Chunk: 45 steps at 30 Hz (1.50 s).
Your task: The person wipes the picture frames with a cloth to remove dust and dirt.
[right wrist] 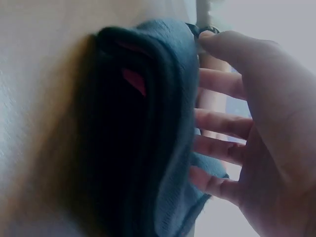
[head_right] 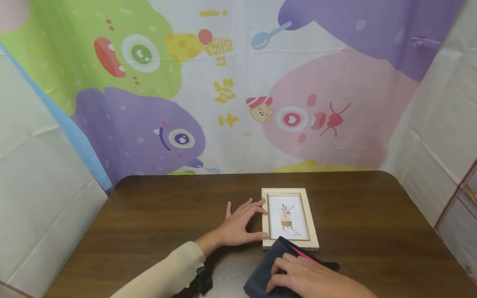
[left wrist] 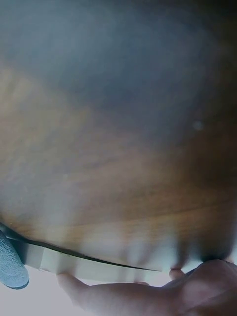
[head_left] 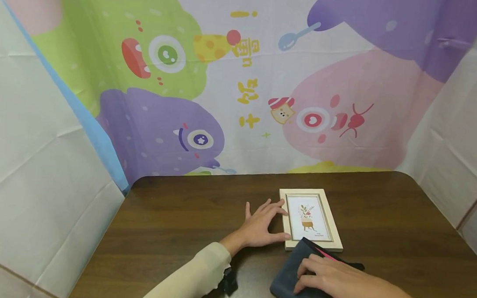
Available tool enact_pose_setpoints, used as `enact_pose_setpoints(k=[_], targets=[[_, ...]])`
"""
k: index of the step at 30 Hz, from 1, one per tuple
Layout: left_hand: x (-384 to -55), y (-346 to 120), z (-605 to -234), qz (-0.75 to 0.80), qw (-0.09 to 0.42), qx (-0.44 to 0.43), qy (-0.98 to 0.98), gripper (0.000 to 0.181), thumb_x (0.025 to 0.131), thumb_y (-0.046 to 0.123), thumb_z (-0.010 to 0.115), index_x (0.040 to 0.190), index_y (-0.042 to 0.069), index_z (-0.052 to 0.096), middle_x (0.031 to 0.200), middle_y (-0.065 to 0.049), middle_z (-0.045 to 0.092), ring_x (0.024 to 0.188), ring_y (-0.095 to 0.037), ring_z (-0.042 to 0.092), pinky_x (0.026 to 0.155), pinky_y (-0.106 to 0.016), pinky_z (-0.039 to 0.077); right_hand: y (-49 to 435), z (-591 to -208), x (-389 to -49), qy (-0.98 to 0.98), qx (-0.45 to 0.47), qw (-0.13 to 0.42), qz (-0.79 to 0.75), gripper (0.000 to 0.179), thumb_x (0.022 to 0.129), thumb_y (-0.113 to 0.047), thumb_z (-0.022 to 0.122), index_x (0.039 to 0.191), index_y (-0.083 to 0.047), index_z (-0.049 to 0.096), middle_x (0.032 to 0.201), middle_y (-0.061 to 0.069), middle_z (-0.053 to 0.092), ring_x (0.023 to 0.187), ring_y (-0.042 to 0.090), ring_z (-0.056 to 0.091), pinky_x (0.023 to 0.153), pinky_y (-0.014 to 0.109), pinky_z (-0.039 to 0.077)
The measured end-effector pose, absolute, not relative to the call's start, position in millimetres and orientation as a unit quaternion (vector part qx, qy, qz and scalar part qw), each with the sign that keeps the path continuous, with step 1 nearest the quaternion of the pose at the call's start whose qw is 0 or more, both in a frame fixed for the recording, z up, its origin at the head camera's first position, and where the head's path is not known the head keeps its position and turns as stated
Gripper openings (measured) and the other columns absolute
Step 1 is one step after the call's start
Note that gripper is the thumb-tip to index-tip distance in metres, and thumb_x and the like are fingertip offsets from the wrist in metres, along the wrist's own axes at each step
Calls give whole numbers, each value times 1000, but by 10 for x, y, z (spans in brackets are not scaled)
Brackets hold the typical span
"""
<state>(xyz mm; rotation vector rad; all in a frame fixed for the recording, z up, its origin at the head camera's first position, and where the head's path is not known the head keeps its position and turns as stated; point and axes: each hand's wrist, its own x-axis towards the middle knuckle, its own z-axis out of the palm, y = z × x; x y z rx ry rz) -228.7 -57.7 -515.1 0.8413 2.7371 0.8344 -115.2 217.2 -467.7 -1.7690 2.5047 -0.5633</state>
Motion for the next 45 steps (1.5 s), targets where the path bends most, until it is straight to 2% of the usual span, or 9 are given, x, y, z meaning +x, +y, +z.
enact_pose_setpoints(k=[4,9,15,22,27,32,37,41,45], targets=[[-2287,-578,-5148,279,79,280,915,63,100,68,73,153,35,59,188,16,29,178,-28,26,132,-88,-3,2183,-4602,-1219,809,-551,10,-206,22,111,-43,72,132,-36,74,124,-19,67,111,-4,57,86,22,54],[-2287,-576,-5153,275,78,279,917,64,100,68,73,153,34,59,188,15,30,178,-29,26,132,-89,-2,2233,-4529,-1339,817,-535,-34,-212,19,107,-37,79,125,-35,76,119,-22,67,109,-3,60,87,26,57],[-2283,-578,-5147,271,75,280,918,65,100,68,73,154,35,59,188,14,31,178,-29,27,131,-90,0,2316,-4484,-1506,821,-524,-84,-211,23,100,-27,86,120,-33,78,115,-23,69,107,-2,62,89,29,59],[-2274,-585,-5137,270,74,277,919,65,100,69,73,154,35,59,188,14,31,178,-29,27,132,-89,-1,2441,-4468,-1690,849,-471,-79,-226,21,100,-24,86,116,-36,78,117,-22,70,109,1,64,91,35,62],[-2274,-580,-5144,268,73,277,920,65,99,70,72,153,36,59,188,15,30,178,-28,27,132,-89,-1,2589,-4470,-1834,871,-426,-84,-231,21,97,-21,89,112,-33,80,115,-22,71,107,0,60,83,31,59],[-2277,-584,-5145,272,74,280,918,65,99,69,72,153,36,59,188,15,30,178,-28,26,132,-88,-2,2734,-4453,-2006,882,-398,-107,-228,24,95,-15,90,112,-29,81,114,-21,74,108,0,60,86,32,60],[-2276,-586,-5151,272,74,280,918,65,99,70,72,153,36,59,188,16,30,178,-28,27,132,-89,-2,2847,-4510,-2168,881,-378,-134,-253,32,89,-7,92,114,-24,83,117,-10,80,111,1,62,88,32,59],[-2280,-581,-5158,269,73,281,918,65,99,70,72,153,37,59,188,17,29,178,-28,27,132,-89,-1,2903,-4563,-2239,885,-355,-133,-270,33,87,-9,95,115,-23,83,127,3,82,119,3,60,92,37,58],[-2284,-576,-5162,269,72,279,919,65,99,70,72,153,37,59,188,17,29,178,-27,27,132,-89,-1,2942,-4624,-2286,891,-337,-123,-277,33,88,-14,95,116,-27,83,138,6,79,127,-1,55,96,43,56]])
